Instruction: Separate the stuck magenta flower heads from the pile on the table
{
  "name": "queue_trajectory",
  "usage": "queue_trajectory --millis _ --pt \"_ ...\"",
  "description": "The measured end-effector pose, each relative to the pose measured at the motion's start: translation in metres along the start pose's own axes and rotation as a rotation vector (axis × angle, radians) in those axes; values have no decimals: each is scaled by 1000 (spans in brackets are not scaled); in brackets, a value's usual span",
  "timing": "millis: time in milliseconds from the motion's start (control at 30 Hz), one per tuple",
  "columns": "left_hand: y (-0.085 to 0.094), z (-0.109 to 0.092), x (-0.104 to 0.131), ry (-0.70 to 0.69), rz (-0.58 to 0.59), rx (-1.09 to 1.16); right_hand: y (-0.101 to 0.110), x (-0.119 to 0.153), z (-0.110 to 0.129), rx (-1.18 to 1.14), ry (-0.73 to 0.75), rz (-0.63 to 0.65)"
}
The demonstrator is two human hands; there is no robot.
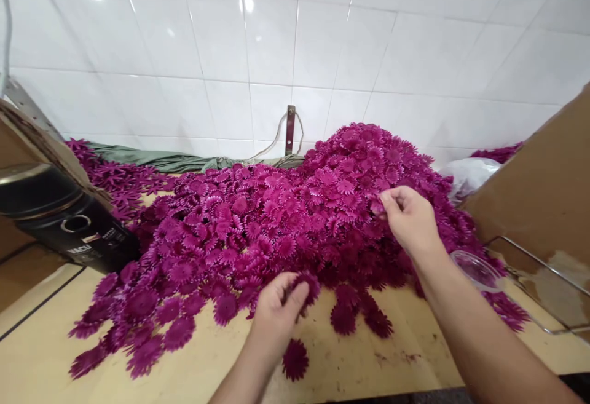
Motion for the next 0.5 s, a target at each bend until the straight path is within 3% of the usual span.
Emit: queue_trajectory --millis 100,167,267,367,433,500 --pt "2 -6 -7 -51 -27 43 -3 -26 15 37 88 53" --pt "-4 -11 -13 -75 -8 40 -7 -25 34 124 131 62" --pt "-11 -12 -22 -60 8 69 -22 9 60 47 171 193" --pt "-12 -5 -31 -8 6 113 -50 66 66 -268 68 540" --pt "-12 0 -36 18 -8 130 -60 93 61 -389 -38 614" --pt "-13 3 -40 23 -18 138 -64 103 57 -458 -92 600"
Point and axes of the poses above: each hand's wrist, its own x-axis away from the middle knuckle, its own y-axis out of the back of the hand, z = x × y, the point moved 6 cm from there along -x, towards the middle knuckle, and after that the axes turned 9 degrees about y, right-handed, at the moved point
